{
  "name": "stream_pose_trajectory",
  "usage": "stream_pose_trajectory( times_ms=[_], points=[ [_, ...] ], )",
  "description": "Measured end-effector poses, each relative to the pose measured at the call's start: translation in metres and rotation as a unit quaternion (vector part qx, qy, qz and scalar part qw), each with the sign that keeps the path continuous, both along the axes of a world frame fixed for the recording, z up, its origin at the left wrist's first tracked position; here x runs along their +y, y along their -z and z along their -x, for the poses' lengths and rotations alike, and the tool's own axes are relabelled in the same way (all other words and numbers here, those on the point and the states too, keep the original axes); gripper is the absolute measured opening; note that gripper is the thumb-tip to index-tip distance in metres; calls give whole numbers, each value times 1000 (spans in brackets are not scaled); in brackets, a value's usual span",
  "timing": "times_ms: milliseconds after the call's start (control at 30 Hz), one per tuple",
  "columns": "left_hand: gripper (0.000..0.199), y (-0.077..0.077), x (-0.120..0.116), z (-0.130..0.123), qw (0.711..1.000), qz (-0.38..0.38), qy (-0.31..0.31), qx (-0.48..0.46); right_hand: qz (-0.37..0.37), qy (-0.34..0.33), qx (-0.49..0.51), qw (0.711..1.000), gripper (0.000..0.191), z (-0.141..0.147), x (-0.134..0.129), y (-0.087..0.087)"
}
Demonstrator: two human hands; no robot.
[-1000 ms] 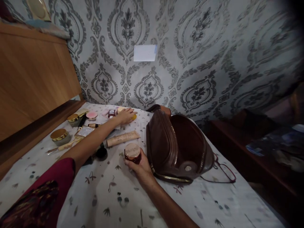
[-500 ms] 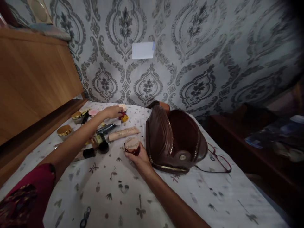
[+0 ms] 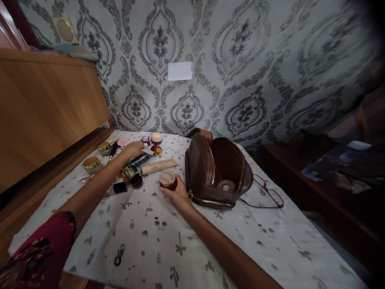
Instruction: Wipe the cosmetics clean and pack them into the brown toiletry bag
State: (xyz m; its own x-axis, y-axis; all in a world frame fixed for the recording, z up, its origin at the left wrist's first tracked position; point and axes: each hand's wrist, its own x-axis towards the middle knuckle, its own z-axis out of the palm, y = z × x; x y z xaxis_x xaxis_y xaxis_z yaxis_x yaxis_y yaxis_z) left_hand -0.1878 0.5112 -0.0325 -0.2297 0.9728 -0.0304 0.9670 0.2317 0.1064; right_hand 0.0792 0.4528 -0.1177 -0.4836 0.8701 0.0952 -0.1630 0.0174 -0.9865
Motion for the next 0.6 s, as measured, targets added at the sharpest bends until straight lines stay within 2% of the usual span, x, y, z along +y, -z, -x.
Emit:
stream_pose_trajectory(
  times_ms=[133, 233, 367, 400, 433, 500, 600],
  points=[
    [18, -7, -16, -4, 996, -87, -20, -29, -16, 9, -18, 1000, 58, 1, 0, -2],
    [9, -24, -36, -13, 982, -175, -8, -72, -23, 21, -12, 999, 59, 0, -2, -5],
    [9, -48, -87, -38, 952, -260, 56, -153, -52, 32, -32, 998, 56, 1, -9, -7],
    [10, -49, -102, -48, 924, -299, 105, -214, -62, 29, -35, 997, 57, 1, -11, -7],
    [14, -46, -118, -60, 905, -306, 154, -252, -74, 22, -38, 996, 57, 2, -14, -6],
    [13, -29, -143, -86, 895, -276, 232, -261, -124, 2, -58, 991, 50, 5, -19, -3],
    [7, 15, -161, -122, 891, -229, 342, -192, -217, -18, -106, 970, 32, 6, -24, 5]
  ],
)
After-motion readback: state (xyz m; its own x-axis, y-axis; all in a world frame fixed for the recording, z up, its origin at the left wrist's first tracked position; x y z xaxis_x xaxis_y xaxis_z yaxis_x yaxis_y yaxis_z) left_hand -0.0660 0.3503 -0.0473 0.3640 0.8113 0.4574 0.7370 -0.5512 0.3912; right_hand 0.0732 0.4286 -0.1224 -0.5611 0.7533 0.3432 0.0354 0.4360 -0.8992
